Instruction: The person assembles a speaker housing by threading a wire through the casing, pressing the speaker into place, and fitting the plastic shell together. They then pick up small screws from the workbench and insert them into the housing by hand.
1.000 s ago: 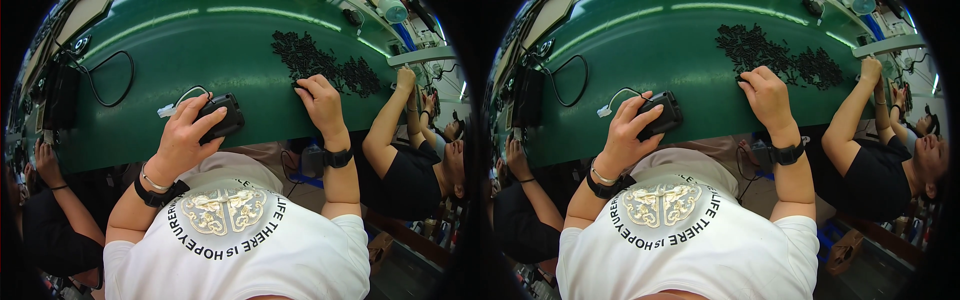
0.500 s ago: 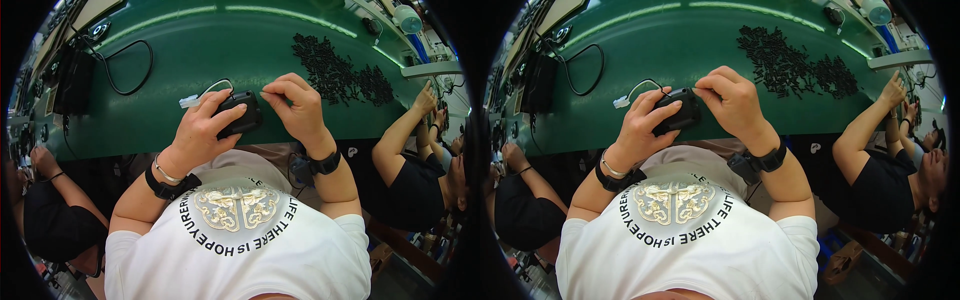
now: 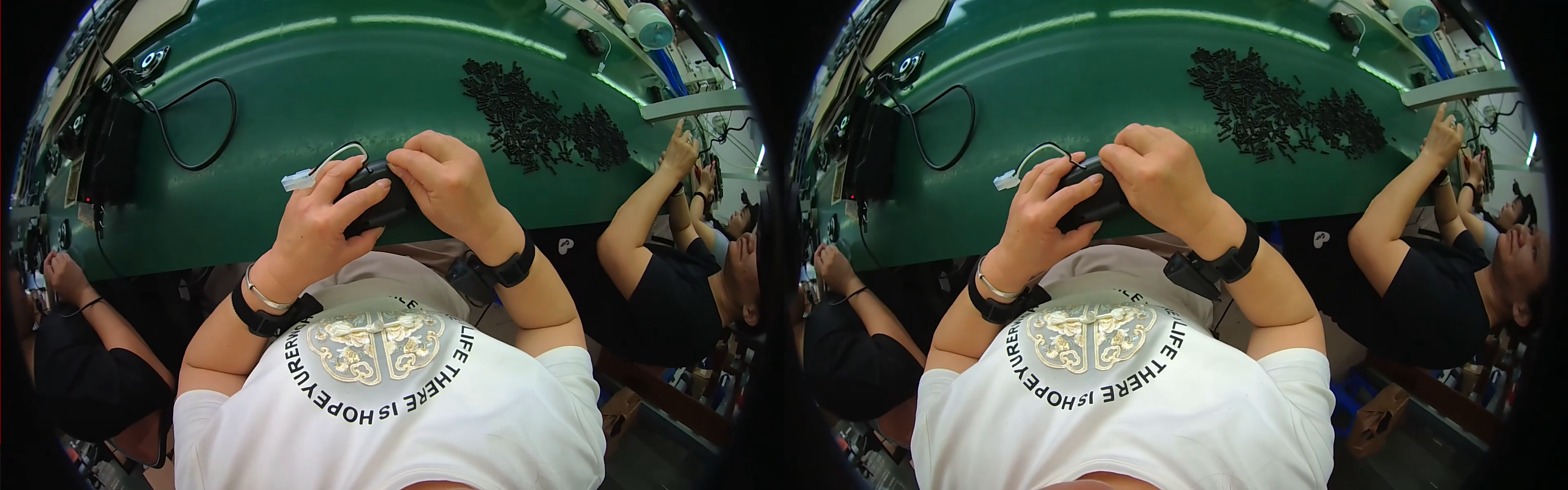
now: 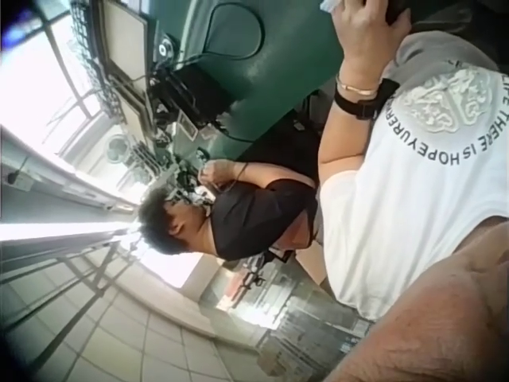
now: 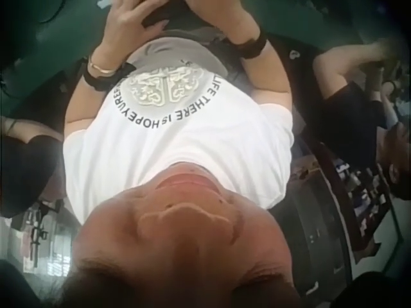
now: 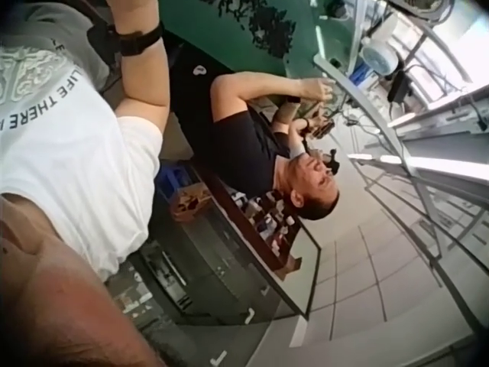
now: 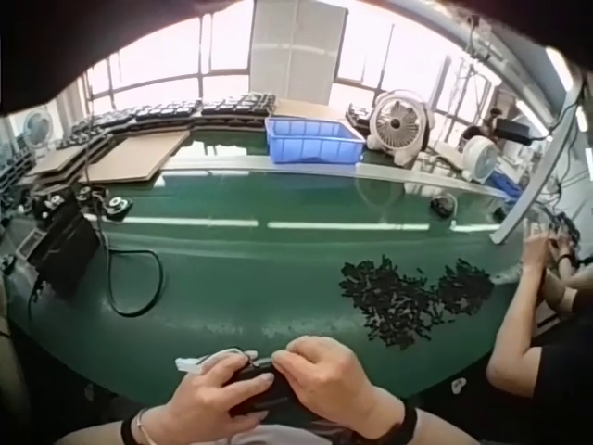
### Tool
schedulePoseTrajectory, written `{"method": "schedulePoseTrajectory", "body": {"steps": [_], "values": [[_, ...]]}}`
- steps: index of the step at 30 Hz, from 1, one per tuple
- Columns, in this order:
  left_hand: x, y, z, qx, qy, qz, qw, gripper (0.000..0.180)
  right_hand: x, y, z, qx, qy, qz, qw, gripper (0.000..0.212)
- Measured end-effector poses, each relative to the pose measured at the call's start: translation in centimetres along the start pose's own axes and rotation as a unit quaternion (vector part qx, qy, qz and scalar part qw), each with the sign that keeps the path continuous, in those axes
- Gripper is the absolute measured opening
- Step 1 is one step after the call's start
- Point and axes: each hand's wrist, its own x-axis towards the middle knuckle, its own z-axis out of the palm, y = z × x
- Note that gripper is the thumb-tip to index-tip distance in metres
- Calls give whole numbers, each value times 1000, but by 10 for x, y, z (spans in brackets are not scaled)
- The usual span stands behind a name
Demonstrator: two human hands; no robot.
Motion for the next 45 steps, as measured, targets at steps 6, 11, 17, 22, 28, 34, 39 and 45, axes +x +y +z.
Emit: {"method": "schedulePoseTrajectory", "body": {"steps": [6, 11, 17, 22, 28, 34, 39, 45], "values": [[3, -2, 1, 6, 4, 8, 1000, 57, -12, 4, -17, 11, 32, 17, 999, 14], [2, -1, 2, 11, 7, 11, 1000, 56, -41, 47, -76, -97, 7, 146, 984, 14], [1, -1, 2, 16, 10, 12, 1000, 56, -40, 63, -83, -136, -68, 110, 982, 13], [2, -1, 2, 8, 12, 3, 1000, 55, -36, 56, -76, -120, -92, 90, 984, 13], [0, 0, 3, -11, 7, -8, 1000, 56, -38, -5, -42, 332, -64, 254, 906, 11], [2, -2, 5, -7, 15, 3, 1000, 56, -43, -15, -18, 215, -54, 147, 964, 11], [0, -2, 4, 0, 17, 0, 1000, 56, -40, -18, -16, 186, -62, 164, 967, 14], [0, -1, 4, 6, 17, 0, 1000, 56, -32, 13, -52, 123, -28, 221, 967, 16]]}}
